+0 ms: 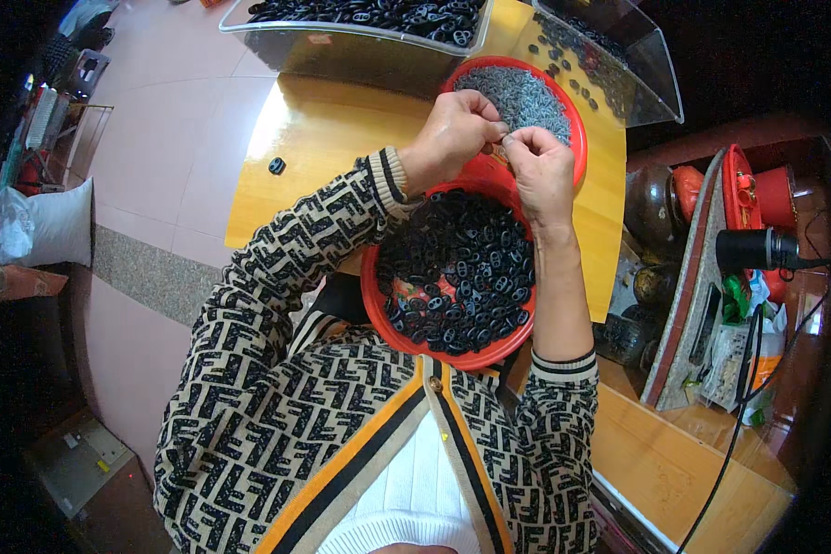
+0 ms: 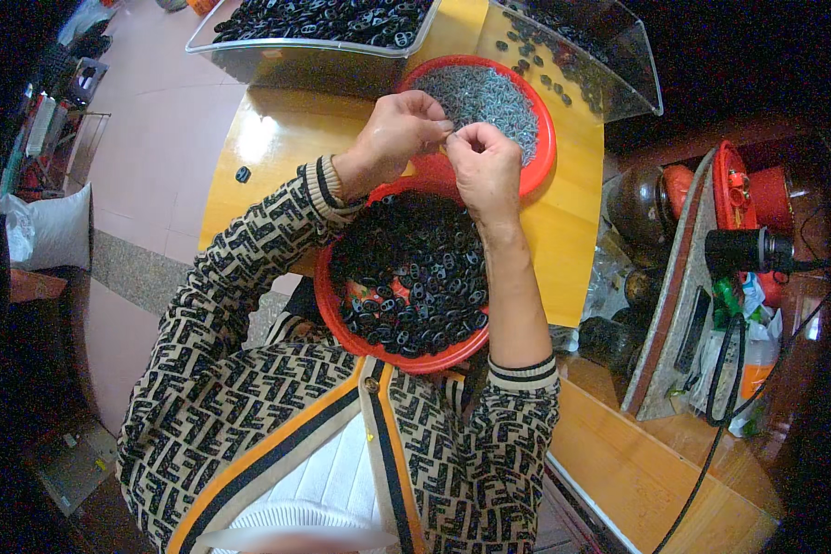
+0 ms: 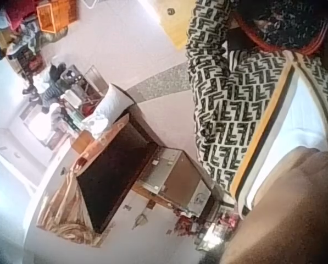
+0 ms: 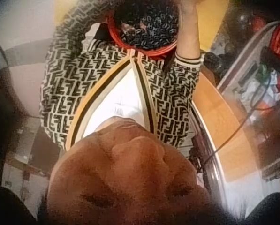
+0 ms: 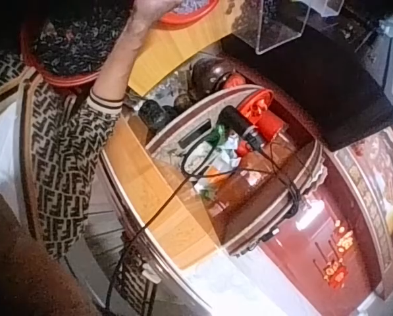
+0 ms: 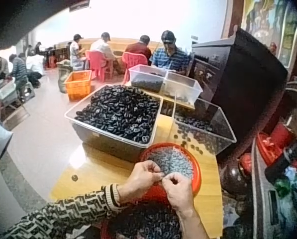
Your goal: The person sorts and assembles small black plastic and rubber components by hand, placing them into trays.
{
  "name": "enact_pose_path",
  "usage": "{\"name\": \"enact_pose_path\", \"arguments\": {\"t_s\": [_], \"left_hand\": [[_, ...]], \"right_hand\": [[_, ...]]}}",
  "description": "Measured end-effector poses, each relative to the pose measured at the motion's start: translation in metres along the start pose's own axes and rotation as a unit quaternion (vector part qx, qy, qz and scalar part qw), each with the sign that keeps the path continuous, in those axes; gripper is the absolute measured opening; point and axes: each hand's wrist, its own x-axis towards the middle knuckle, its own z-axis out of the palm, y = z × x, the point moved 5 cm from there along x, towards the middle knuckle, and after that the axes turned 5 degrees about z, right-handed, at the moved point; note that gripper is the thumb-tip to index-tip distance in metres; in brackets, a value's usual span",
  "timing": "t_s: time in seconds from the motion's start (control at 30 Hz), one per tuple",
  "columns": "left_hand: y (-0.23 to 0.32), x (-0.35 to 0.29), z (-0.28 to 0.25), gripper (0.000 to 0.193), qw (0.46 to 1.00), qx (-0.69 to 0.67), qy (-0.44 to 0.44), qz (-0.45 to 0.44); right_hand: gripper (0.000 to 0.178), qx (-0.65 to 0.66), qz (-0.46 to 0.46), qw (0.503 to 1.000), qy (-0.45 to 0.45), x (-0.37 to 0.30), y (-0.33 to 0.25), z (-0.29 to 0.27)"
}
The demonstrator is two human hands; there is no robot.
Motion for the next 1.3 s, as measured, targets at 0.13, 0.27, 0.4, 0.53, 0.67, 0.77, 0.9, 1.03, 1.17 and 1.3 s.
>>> {"name": "enact_pose_path", "arguments": {"t_s": [0.13, 0.27, 0.4, 0.53, 0.67, 0.77, 0.9, 1.03, 1.17, 1.3], "left_hand": [[-0.005, 0.0, 0.0, 0.01, 1.0, 0.003, 0.006, -0.029], [-0.005, -0.003, 0.0, 0.011, 0.997, 0.026, -0.02, -0.068], [0.0, -0.005, 0.0, 0.014, 0.992, 0.062, -0.075, -0.083], [0.0, 0.005, -0.009, 0.019, 0.942, 0.3, -0.098, 0.115], [0.011, -0.026, -0.014, 0.015, 0.929, 0.281, -0.182, 0.159], [0.014, -0.071, -0.005, 0.009, 0.828, 0.358, -0.326, 0.284], [0.006, -0.127, 0.013, 0.005, 0.733, 0.41, -0.432, 0.327], [-0.004, -0.137, 0.025, 0.006, 0.653, 0.509, -0.458, 0.323], [-0.015, -0.135, 0.028, 0.01, 0.596, 0.563, -0.464, 0.336], [-0.02, -0.136, 0.031, 0.011, 0.574, 0.578, -0.467, 0.346]], "right_hand": [[0.008, -0.03, -0.014, 0.999, 0.007, -0.001, 0.001, 0.0], [0.008, -0.049, -0.034, 0.998, 0.015, -0.004, 0.0, 0.002], [0.008, -0.01, -0.022, 1.0, -0.005, -0.001, 0.006, 0.001], [0.011, -0.107, -0.039, 0.993, 0.018, 0.01, 0.015, -0.01], [0.017, -0.154, 0.031, 0.987, -0.031, 0.006, 0.021, -0.02], [0.018, -0.189, 0.028, 0.982, 0.012, -0.011, 0.022, -0.032], [0.017, -0.173, 0.037, 0.984, 0.037, -0.051, 0.011, -0.034], [0.009, -0.157, 0.003, 0.986, 0.046, -0.087, 0.014, -0.038], [0.009, -0.13, 0.046, 0.989, 0.061, -0.113, 0.021, -0.045], [0.008, -0.12, 0.052, 0.989, 0.069, -0.129, 0.025, -0.047]]}}
